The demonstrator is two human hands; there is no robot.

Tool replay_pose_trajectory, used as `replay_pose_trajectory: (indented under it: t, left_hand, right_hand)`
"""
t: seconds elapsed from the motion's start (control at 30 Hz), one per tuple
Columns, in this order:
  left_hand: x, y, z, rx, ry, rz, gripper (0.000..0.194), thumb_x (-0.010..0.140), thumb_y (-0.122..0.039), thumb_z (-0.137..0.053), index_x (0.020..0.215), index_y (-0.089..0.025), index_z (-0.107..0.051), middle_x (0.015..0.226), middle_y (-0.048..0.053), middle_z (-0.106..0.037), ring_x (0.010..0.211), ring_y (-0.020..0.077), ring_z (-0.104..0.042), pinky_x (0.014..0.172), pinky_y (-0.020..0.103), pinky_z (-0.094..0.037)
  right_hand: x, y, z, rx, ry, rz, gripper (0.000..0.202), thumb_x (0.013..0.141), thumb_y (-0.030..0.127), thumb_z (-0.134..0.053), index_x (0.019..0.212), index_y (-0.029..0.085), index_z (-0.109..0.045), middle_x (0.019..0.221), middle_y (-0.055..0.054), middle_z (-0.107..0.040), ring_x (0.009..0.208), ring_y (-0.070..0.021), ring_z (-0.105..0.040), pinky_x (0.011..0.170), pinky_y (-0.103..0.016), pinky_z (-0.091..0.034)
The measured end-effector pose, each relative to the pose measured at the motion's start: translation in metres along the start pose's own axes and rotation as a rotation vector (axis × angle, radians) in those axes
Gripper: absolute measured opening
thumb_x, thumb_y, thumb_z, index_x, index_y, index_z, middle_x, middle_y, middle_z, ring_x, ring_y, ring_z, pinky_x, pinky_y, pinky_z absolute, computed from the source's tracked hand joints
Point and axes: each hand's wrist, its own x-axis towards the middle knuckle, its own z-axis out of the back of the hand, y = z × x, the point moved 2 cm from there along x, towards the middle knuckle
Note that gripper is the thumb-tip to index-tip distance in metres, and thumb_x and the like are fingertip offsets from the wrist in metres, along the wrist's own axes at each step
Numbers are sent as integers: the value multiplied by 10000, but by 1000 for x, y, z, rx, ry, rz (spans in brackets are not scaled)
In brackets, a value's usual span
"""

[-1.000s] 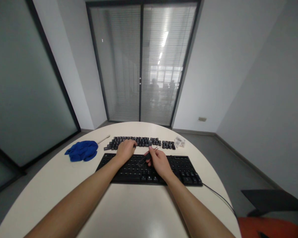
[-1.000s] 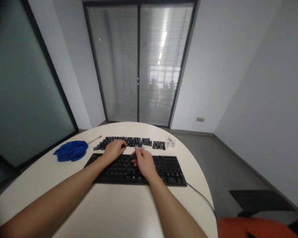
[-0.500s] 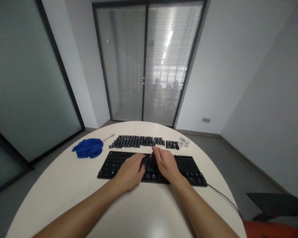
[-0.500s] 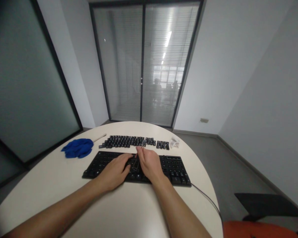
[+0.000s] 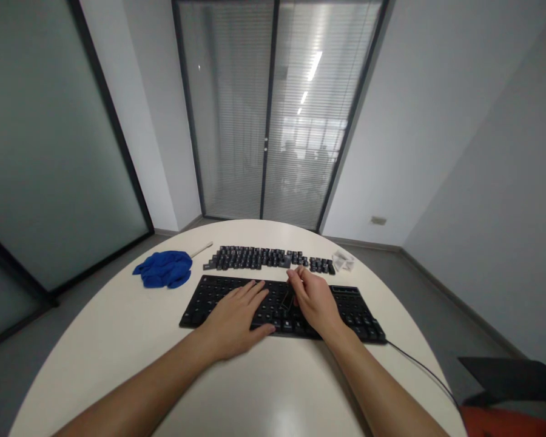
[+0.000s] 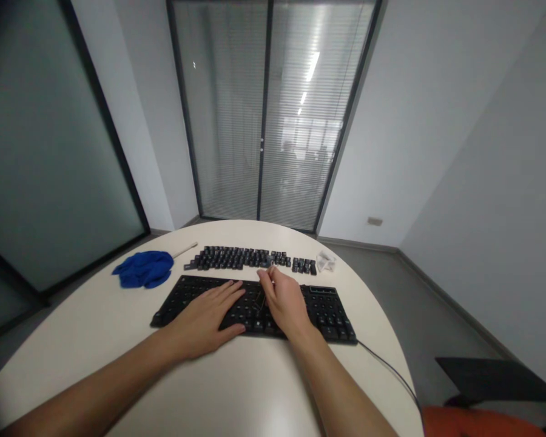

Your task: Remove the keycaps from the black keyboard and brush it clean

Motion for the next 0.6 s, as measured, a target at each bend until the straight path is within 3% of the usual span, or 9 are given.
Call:
replay_pose_trajectory:
  t: [0.2,0.6]
  left_hand:
    - [-1,1,0,15,-44,-9,680,909,-608,-437,1456,-208,-386,1558,96,-340,1446,296,-267,1183,519,-160]
    - [-2,4,-5,14,-64,-39,698,915,-609,-423,1479,-205,-342,1556,107,-340,1447,306,-257,1174,517,-172]
  right_hand:
    - [-3,3,-8,121,32,-20,374,973,493,-442,752,218,-567,529,22,-603,550,-172,-620,632,-259,-416]
    - [-3,0,-16,37,105,1,397,979,496,-425,738,219,-577,543,8,-618,568,-181,-619,615,-262,-396]
